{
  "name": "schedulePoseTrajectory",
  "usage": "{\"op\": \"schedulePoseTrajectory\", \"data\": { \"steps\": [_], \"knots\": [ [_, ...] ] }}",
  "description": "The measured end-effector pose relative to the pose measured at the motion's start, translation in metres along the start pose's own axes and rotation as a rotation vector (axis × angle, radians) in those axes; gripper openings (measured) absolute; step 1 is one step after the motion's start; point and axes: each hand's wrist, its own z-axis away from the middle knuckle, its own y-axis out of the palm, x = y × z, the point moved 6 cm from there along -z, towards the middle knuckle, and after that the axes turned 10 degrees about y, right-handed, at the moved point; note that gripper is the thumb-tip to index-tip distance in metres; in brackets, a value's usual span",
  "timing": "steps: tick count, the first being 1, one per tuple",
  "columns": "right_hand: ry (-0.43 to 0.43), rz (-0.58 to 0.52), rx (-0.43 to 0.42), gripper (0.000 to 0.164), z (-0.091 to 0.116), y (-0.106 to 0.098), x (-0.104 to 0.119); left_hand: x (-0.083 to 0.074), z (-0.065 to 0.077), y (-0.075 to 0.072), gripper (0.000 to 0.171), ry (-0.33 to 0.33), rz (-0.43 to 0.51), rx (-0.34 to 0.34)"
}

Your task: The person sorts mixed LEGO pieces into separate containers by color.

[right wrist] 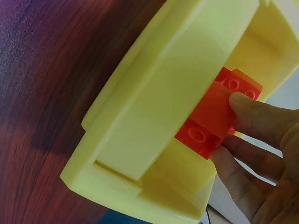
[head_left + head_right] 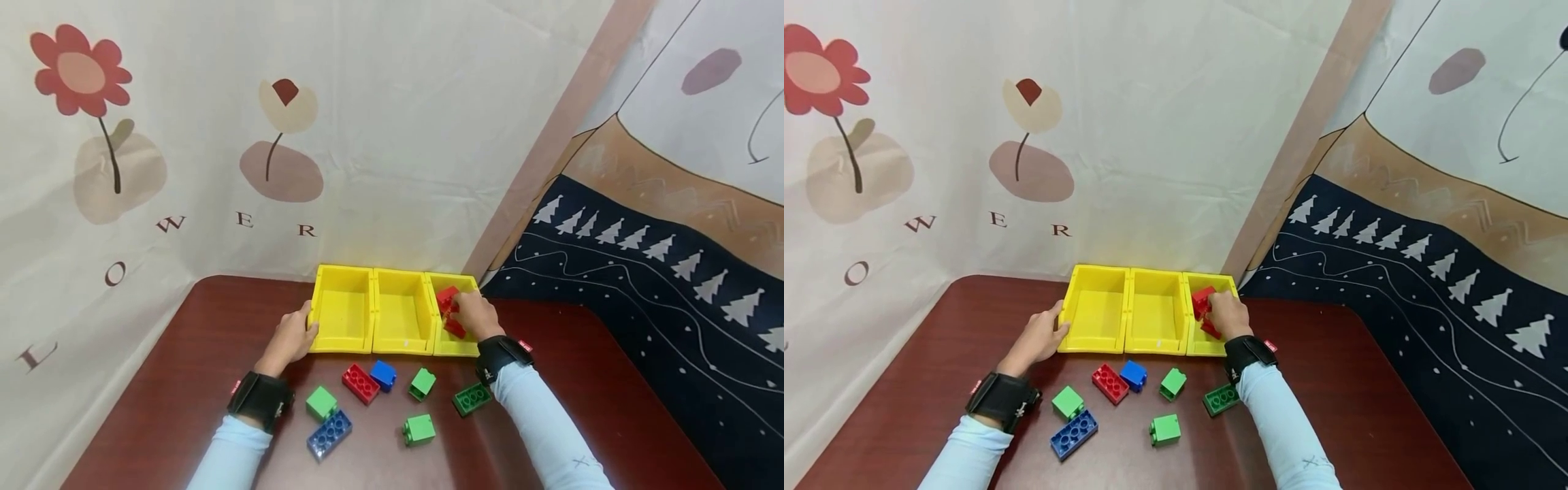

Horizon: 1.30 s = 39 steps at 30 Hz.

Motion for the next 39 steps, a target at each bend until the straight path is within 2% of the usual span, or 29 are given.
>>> {"op": "schedulePoseTrajectory", "data": {
  "steps": [3,7,12,15,20,25,32,39],
  "knots": [
    [-0.021,-0.002,-0.034,0.026,0.006,-0.006,0.003,0.001,0.001,0.003,0.062,-0.003,0.0,0.006],
    [-0.108,-0.064,-0.155,0.028,0.026,-0.029,0.023,0.003,0.002,0.003,0.063,-0.011,0.006,0.001],
    [-0.312,-0.11,-0.347,0.025,0.069,-0.054,0.068,0.004,0.001,0.001,0.063,-0.019,0.008,0.0],
    [-0.443,-0.083,-0.412,0.023,0.096,-0.053,0.094,0.004,0.001,0.001,0.063,-0.011,0.007,0.0],
    [-0.564,-0.079,-0.352,0.029,0.126,-0.03,0.124,0.004,0.001,0.001,0.063,-0.001,0.003,-0.005],
    [-0.603,-0.098,-0.307,0.027,0.142,0.002,0.137,0.004,0.002,0.004,0.064,-0.003,0.005,0.018],
    [-0.548,-0.036,-0.141,0.02,0.152,0.047,0.145,0.001,0.0,0.003,0.064,0.0,0.014,0.0],
    [-0.523,0.062,-0.147,0.015,0.153,0.062,0.147,0.002,-0.001,0.0,0.063,0.005,0.008,-0.01]
  ]
}}
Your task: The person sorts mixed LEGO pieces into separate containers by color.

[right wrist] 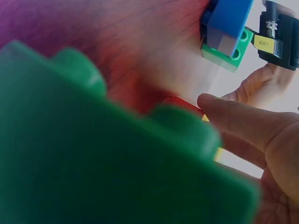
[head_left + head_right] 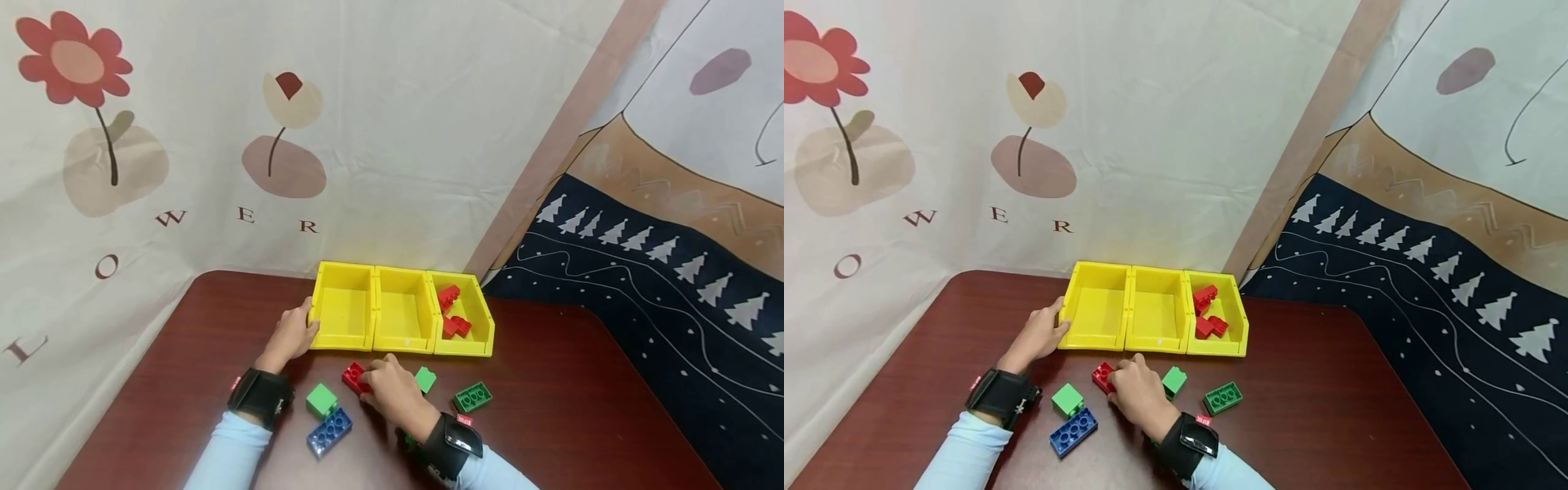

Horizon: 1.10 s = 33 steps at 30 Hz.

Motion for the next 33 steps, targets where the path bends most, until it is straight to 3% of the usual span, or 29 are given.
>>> {"op": "schedulePoseTrajectory", "data": {
  "steps": [8,12,15,18,21,26,29,33],
  "knots": [
    [0.026,0.044,-0.102,0.011,0.001,0.003,0.006,0.001,0.001,0.0,0.063,-0.013,-0.005,0.003],
    [0.0,0.005,-0.091,0.007,0.001,0.002,0.006,0.002,0.003,0.001,0.063,-0.022,0.002,0.011],
    [-0.03,-0.043,-0.082,0.008,0.002,-0.008,0.005,0.002,0.003,0.002,0.063,-0.017,0.008,0.018],
    [-0.037,-0.098,-0.139,0.013,0.0,-0.031,-0.004,0.001,0.003,0.002,0.063,0.001,0.013,0.013],
    [0.02,-0.148,-0.228,0.014,-0.006,-0.062,-0.027,0.0,0.003,0.0,0.063,0.016,0.014,0.003],
    [0.237,-0.161,-0.313,0.02,-0.02,-0.102,-0.09,0.0,0.003,-0.002,0.063,0.015,0.009,0.013],
    [0.388,-0.147,-0.254,0.026,-0.029,-0.11,-0.13,0.0,0.002,-0.002,0.063,0.014,0.006,0.015],
    [0.552,-0.132,-0.09,0.033,-0.037,-0.101,-0.173,-0.001,0.002,0.0,0.063,0.014,0.004,0.011]
  ]
}}
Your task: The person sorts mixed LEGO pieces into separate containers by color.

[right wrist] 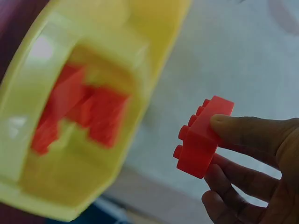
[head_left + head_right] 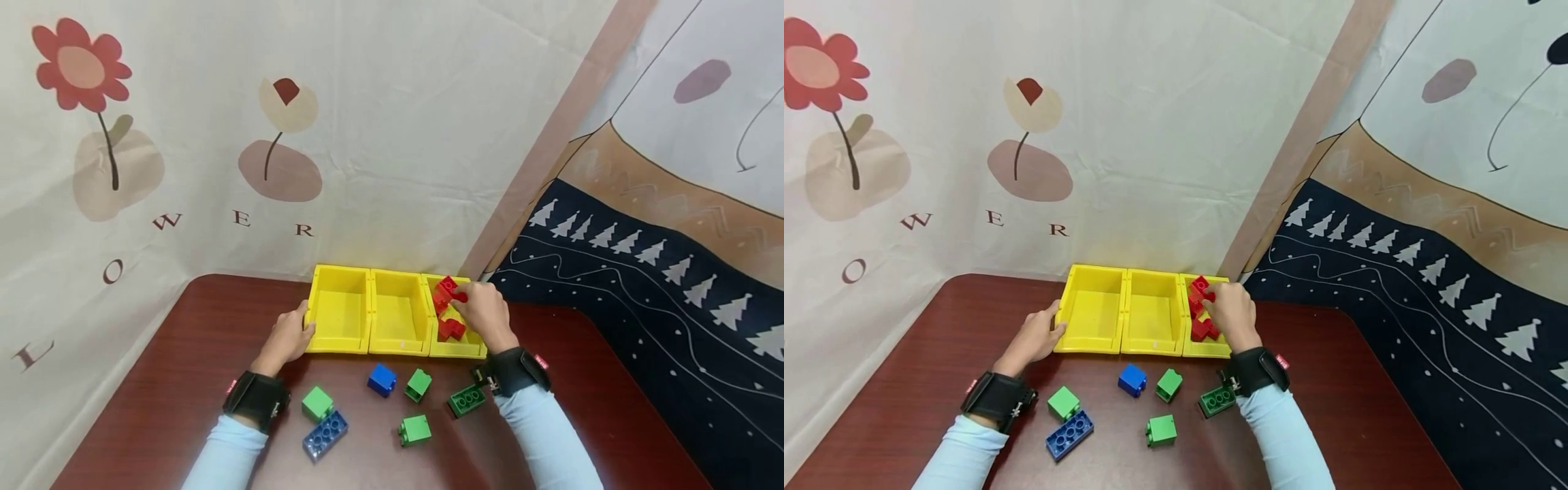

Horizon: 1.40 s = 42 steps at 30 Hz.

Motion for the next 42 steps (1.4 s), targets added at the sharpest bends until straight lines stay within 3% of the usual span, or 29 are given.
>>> {"op": "schedulePoseTrajectory", "data": {
  "steps": [5,11,16,22,29,33,37,42],
  "knots": [
    [0.061,0.09,0.092,0.031,-0.018,0.024,-0.027,0.002,0.001,0.004,0.063,-0.008,0.005,0.001],
    [0.036,0.206,0.094,0.022,-0.023,0.056,-0.047,0.002,0.002,0.008,0.063,-0.006,0.001,0.004],
    [0.008,0.262,0.1,0.02,-0.026,0.068,-0.048,0.0,0.0,0.005,0.062,0.014,0.003,-0.022],
    [-0.004,0.279,0.122,0.022,-0.028,0.069,-0.045,-0.001,-0.001,0.001,0.063,0.018,0.004,-0.02],
    [-0.003,0.213,0.134,0.023,-0.03,0.069,-0.045,-0.001,-0.002,0.0,0.063,0.014,0.008,-0.006],
    [-0.007,0.194,0.113,0.035,-0.028,0.07,-0.045,0.001,-0.002,0.0,0.063,0.006,0.005,-0.006],
    [-0.041,0.165,0.053,0.04,-0.023,0.065,-0.045,0.002,-0.001,0.0,0.064,0.003,0.006,-0.006],
    [-0.082,0.09,-0.048,0.033,-0.008,0.042,-0.038,0.001,0.0,0.0,0.063,-0.003,0.012,-0.015]
  ]
}}
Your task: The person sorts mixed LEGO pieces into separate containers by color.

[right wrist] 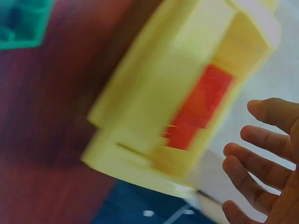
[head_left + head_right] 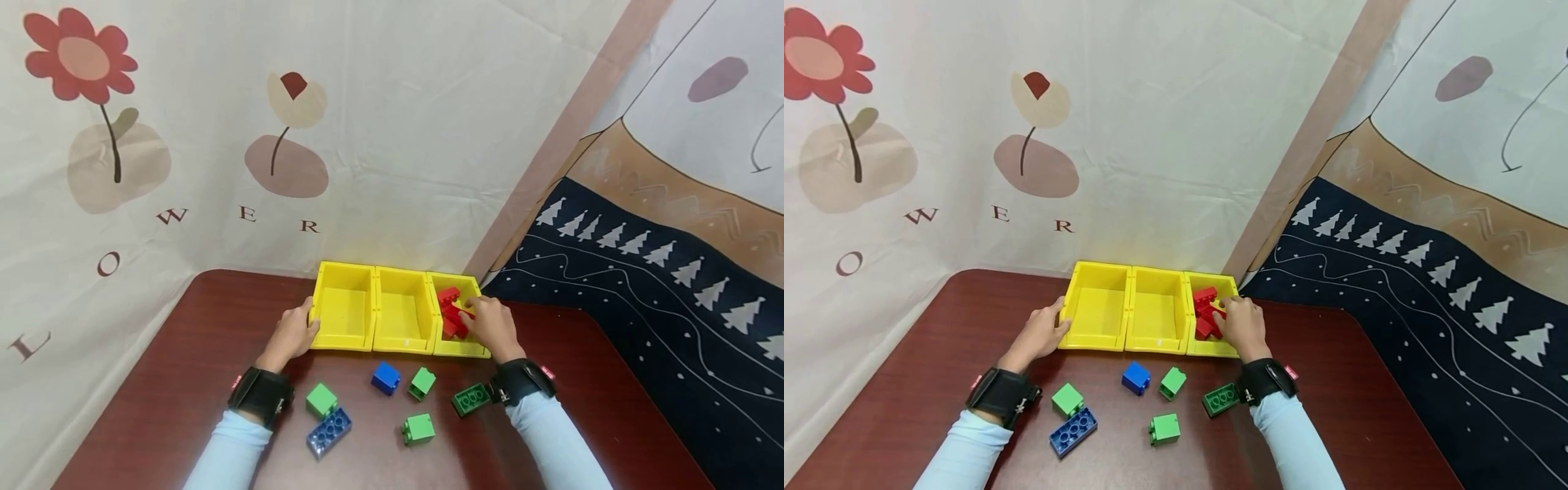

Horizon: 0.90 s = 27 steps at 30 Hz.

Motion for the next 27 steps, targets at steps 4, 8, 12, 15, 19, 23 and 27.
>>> {"op": "schedulePoseTrajectory", "data": {
  "steps": [4,8,12,15,19,23,27],
  "knots": [
    [-0.073,-0.049,-0.068,0.032,0.021,-0.025,0.015,-0.001,-0.001,0.001,0.063,-0.007,0.001,0.003],
    [-0.213,-0.076,-0.091,0.032,0.05,-0.039,0.04,0.0,-0.001,0.001,0.063,-0.002,0.003,0.003],
    [-0.337,-0.054,-0.103,0.033,0.078,-0.032,0.061,0.001,-0.001,0.0,0.063,0.009,0.001,0.001],
    [-0.403,-0.048,-0.084,0.031,0.092,-0.015,0.072,0.002,0.0,-0.001,0.062,0.013,-0.003,-0.003],
    [-0.414,-0.027,0.044,0.028,0.107,0.015,0.079,0.003,0.002,0.001,0.061,0.01,-0.008,-0.002],
    [-0.37,-0.004,0.123,0.025,0.115,0.033,0.08,0.002,0.002,0.002,0.061,0.012,-0.006,0.003],
    [-0.349,-0.03,0.093,0.022,0.115,0.034,0.082,0.0,0.001,0.0,0.062,0.016,-0.008,-0.009]
  ]
}}
